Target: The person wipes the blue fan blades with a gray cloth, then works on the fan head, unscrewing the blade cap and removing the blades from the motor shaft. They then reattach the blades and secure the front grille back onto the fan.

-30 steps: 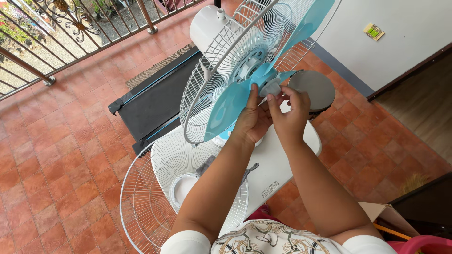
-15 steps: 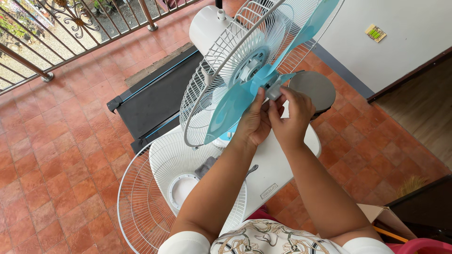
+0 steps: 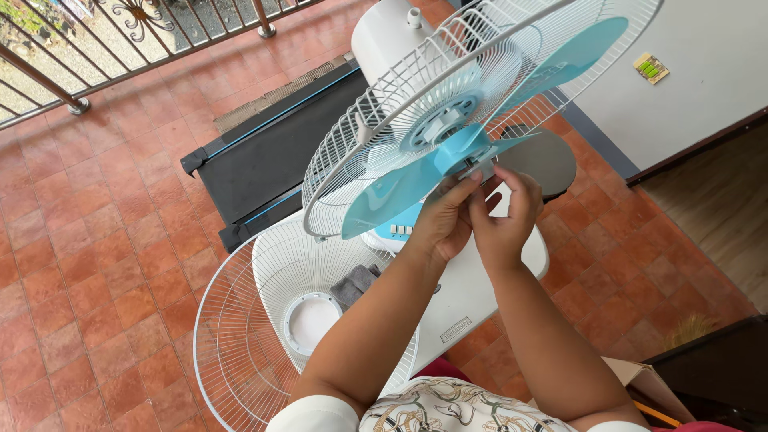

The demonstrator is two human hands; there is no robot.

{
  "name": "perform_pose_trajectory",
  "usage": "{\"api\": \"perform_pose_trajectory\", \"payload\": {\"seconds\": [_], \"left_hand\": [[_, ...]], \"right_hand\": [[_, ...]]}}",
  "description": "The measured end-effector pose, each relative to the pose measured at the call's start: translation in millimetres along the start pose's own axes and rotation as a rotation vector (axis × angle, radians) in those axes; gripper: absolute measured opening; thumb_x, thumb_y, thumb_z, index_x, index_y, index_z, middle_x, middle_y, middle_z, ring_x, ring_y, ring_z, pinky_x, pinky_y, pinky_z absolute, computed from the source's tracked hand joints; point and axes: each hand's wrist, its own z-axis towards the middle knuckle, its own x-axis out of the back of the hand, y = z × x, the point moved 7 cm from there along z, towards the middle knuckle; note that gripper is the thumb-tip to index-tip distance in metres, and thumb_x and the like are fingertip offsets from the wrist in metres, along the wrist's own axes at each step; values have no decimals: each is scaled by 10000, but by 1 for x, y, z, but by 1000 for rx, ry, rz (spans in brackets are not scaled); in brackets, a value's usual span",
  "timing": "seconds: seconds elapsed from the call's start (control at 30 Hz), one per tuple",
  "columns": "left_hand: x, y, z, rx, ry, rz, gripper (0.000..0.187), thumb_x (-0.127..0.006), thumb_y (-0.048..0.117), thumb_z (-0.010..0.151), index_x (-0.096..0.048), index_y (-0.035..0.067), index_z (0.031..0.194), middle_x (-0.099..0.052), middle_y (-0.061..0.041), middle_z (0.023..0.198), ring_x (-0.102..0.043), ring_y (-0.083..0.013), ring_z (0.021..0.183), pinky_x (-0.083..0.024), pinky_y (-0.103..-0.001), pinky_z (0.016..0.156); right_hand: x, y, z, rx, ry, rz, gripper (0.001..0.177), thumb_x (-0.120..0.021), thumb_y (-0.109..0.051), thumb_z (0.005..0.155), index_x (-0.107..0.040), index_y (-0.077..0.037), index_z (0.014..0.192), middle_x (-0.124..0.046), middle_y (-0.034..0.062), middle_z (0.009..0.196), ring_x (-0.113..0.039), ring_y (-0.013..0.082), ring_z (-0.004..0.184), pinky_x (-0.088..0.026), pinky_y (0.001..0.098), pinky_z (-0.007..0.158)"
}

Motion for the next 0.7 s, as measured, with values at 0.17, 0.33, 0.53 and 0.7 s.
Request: {"api": "perform_pose_trajectory", "payload": {"seconds": [0.17, 0.33, 0.53, 0.7], "left_hand": [[3, 3, -1, 37, -27, -11, 537, -727, 231, 962, -509, -17, 1386, -627, -121, 1273, -620, -252, 1224, -489, -462, 1104], [5, 7, -6, 61, -46, 4, 457, -677, 266, 1003, -561, -23, 1339, -671, -149, 1234, -643, -274, 1202, -519, -463, 1051], [11, -5, -15, 149, -87, 20, 499, -614, 371, 1039, -584, -7, 1363, -685, -157, 1252, -630, -294, 1226, -520, -413, 1053], [12, -22, -30, 227, -72, 42, 541, -605, 414, 1028, -584, -12, 1361, -662, -168, 1293, -594, -304, 1289, -517, -424, 1064]], "right_hand": [[1, -8, -2, 13, 10, -96, 450, -848, -70, 898, -606, -108, 1276, -615, 27, 1194, -554, 241, 1204, -345, 431, 1094], [0, -15, -1, 60, 9, -171, 474, -857, -114, 881, -612, -119, 1287, -622, 32, 1222, -538, 274, 1229, -314, 451, 1087], [2, -17, -4, 107, 27, -213, 465, -870, -139, 900, -633, -133, 1300, -619, -11, 1218, -528, 256, 1228, -325, 461, 1088], [24, -30, -14, 189, 81, -321, 436, -874, -138, 884, -650, -170, 1257, -591, -29, 1165, -526, 223, 1200, -317, 467, 1050]]}}
